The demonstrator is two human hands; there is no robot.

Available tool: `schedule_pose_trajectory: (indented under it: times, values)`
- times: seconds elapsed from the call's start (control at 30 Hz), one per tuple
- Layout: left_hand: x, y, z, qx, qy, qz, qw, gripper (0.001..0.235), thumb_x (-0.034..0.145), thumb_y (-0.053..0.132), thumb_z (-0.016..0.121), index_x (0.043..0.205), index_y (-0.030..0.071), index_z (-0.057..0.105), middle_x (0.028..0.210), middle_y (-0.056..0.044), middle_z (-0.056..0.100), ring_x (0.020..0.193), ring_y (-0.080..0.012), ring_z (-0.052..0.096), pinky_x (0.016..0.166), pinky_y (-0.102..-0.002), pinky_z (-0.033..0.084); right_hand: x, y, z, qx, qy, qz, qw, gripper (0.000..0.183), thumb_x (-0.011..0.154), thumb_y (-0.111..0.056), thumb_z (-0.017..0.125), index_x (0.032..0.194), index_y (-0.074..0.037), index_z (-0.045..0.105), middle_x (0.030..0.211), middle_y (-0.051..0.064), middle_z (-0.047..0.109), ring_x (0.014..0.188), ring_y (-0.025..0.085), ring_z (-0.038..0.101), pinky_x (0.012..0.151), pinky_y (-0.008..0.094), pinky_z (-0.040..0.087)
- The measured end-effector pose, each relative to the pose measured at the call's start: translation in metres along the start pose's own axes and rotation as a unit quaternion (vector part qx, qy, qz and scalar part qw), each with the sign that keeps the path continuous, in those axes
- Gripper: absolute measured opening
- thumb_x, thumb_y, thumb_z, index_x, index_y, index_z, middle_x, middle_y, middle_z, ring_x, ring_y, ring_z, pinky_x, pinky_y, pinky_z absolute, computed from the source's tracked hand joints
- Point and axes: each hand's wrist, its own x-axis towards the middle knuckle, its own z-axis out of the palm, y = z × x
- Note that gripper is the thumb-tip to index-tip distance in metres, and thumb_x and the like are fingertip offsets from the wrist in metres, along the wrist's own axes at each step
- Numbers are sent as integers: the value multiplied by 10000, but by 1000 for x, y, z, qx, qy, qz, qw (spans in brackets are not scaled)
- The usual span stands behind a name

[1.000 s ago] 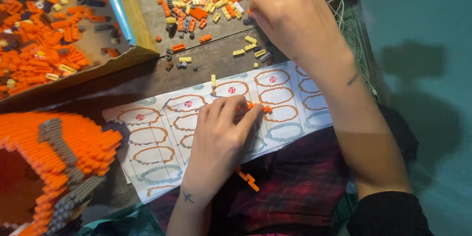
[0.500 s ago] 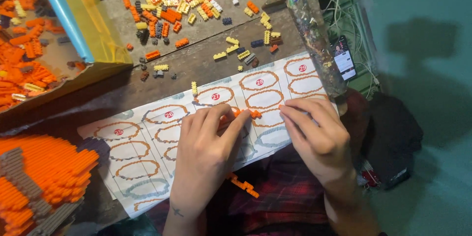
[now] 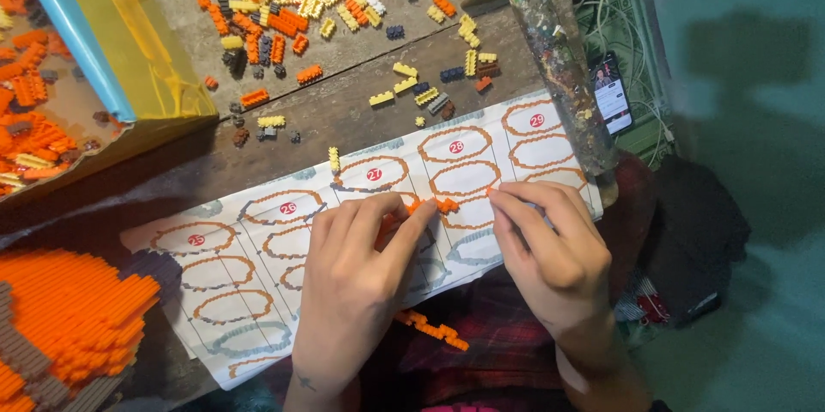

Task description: Assembling a structure using small plastic building blocks by following a pattern on an instruction sheet.

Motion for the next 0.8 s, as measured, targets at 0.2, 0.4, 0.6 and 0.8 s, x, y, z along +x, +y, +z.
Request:
schedule_pose_trajectory:
  times: [0.2,0.4,0.6,0.8]
  values:
    - [0,-1,1,-3,-1,3,1000,447,904,144,790,1343,64,811,1285,-131,689,1076,-255,627,1013,-428,467,-2,5,2,7,-2,1,1000,323,800,210,861,1100,95,829,1148,178,794,1021,293,751,925,387,632]
    - [0,-1,2,0,2,-3,1000,428,908,132,806,1332,77,826,1269,-128,701,1062,-249,631,1006,-418,474,-4,3,2,21,1,10,1000,290,804,187,870,1078,94,838,1137,180,805,1001,281,750,911,372,639]
    - [1,0,1,-6,4,-2,1000,410,919,145,800,1322,73,816,1263,-122,689,1068,-254,631,1000,-420,467,0,-10,5,89,-1,39,995,291,776,160,877,1048,78,813,1079,145,823,928,238,762,849,335,633]
    - [1,-1,1,-7,5,1,1000,413,914,142,799,1320,64,820,1264,-130,695,1074,-256,633,1008,-422,469,2,-14,10,83,-6,33,996,295,786,153,871,1059,62,811,1088,126,808,932,238,739,838,336,618]
